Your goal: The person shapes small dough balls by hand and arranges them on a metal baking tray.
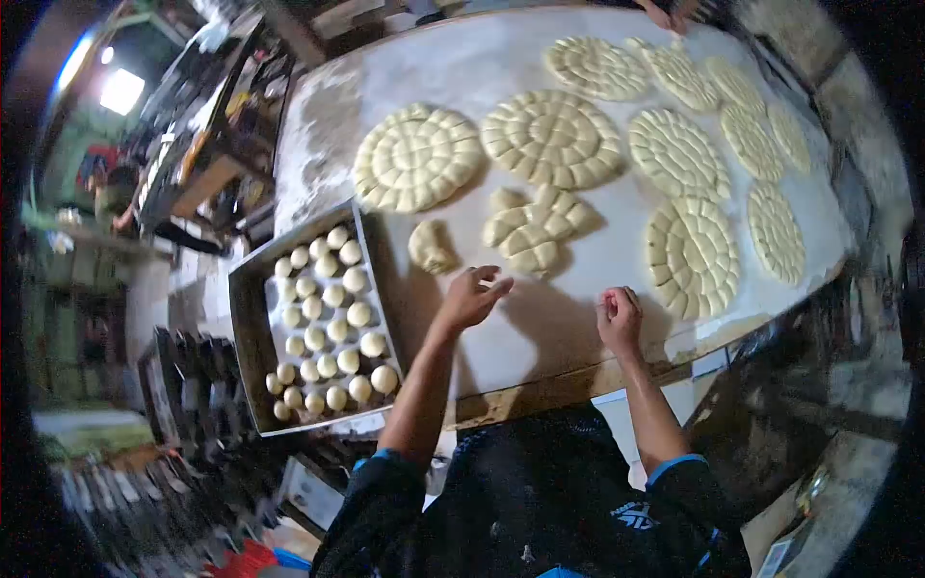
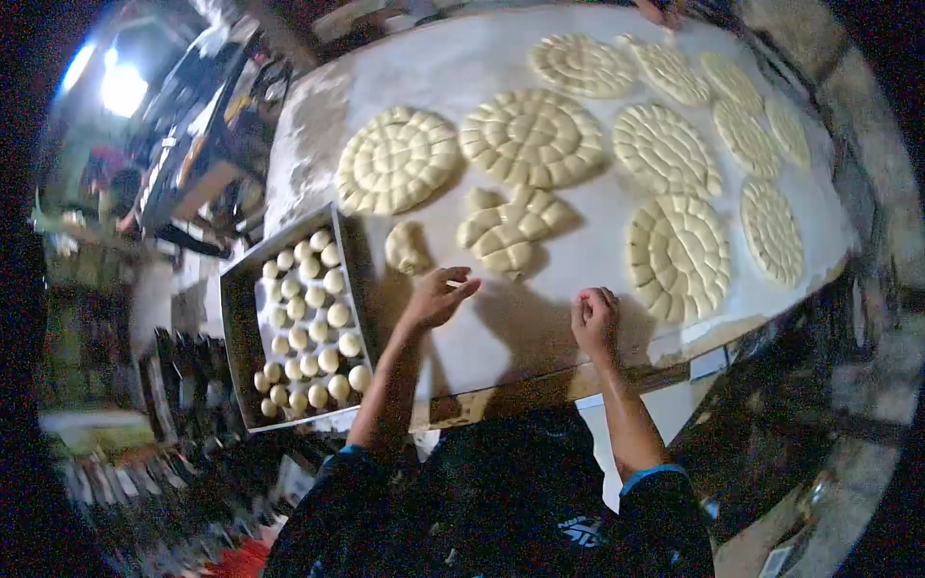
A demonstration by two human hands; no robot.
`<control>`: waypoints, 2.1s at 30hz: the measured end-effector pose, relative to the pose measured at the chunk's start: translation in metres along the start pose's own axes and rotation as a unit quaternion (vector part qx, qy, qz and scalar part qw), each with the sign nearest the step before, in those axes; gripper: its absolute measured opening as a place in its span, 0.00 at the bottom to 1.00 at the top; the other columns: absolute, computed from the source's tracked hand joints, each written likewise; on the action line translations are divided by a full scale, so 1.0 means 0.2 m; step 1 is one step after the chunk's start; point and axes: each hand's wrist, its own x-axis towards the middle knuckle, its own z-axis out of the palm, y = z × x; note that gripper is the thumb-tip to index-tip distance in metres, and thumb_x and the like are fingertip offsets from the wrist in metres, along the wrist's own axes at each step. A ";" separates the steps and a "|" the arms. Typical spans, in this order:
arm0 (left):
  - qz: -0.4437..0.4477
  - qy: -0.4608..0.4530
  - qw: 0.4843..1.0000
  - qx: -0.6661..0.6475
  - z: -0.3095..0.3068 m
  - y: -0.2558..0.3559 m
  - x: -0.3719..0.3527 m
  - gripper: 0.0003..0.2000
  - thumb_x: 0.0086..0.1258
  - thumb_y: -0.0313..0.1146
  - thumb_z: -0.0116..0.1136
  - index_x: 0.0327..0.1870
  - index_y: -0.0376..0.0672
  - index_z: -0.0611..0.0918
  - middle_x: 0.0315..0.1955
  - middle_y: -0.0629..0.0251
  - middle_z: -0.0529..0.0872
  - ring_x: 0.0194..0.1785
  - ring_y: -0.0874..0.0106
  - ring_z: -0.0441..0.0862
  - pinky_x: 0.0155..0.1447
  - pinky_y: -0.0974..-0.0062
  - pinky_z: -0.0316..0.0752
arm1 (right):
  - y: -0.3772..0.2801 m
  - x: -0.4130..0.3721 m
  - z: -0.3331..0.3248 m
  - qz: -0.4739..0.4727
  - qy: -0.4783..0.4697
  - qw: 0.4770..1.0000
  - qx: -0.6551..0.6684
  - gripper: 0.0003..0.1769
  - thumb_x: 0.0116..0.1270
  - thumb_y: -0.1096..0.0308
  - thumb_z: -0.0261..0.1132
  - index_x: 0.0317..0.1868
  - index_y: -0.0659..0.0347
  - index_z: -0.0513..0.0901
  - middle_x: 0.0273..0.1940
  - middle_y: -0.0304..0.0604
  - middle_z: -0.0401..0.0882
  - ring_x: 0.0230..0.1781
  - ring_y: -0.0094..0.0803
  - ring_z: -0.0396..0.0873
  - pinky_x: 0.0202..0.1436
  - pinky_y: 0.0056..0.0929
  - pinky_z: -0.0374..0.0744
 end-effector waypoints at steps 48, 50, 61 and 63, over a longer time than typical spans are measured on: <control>0.084 0.340 0.912 -0.211 0.33 -0.38 -0.71 0.15 0.77 0.42 0.53 0.50 0.37 0.71 0.37 0.61 0.74 0.46 0.70 0.74 0.48 0.69 0.71 | -0.31 -0.18 -0.13 0.218 0.091 0.901 0.363 0.18 0.69 0.62 0.63 0.54 0.62 0.72 0.43 0.42 0.76 0.42 0.32 0.76 0.42 0.37 0.77; 0.161 0.253 0.950 0.085 0.34 -0.50 -0.72 0.14 0.76 0.41 0.53 0.47 0.36 0.76 0.38 0.55 0.76 0.51 0.61 0.74 0.55 0.59 0.68 | 0.15 -0.26 -0.15 0.083 -0.003 0.983 0.166 0.18 0.66 0.59 0.63 0.50 0.62 0.74 0.44 0.47 0.74 0.43 0.42 0.74 0.47 0.44 0.74; 0.116 0.187 0.951 0.217 0.53 -0.10 -0.17 0.12 0.66 0.40 0.63 0.41 0.41 0.79 0.35 0.55 0.79 0.45 0.53 0.75 0.57 0.58 0.68 | -0.08 0.10 0.10 -0.256 -0.121 0.958 -0.031 0.12 0.54 0.61 0.65 0.31 0.60 0.75 0.39 0.52 0.73 0.46 0.53 0.69 0.53 0.53 0.70; 0.127 0.158 0.948 0.246 0.68 -0.10 -0.36 0.10 0.71 0.36 0.56 0.43 0.39 0.79 0.38 0.54 0.81 0.47 0.51 0.76 0.59 0.57 0.67 | -0.03 -0.11 0.06 -0.254 -0.292 0.921 -0.030 0.14 0.53 0.60 0.65 0.34 0.61 0.78 0.40 0.55 0.75 0.48 0.55 0.70 0.57 0.53 0.71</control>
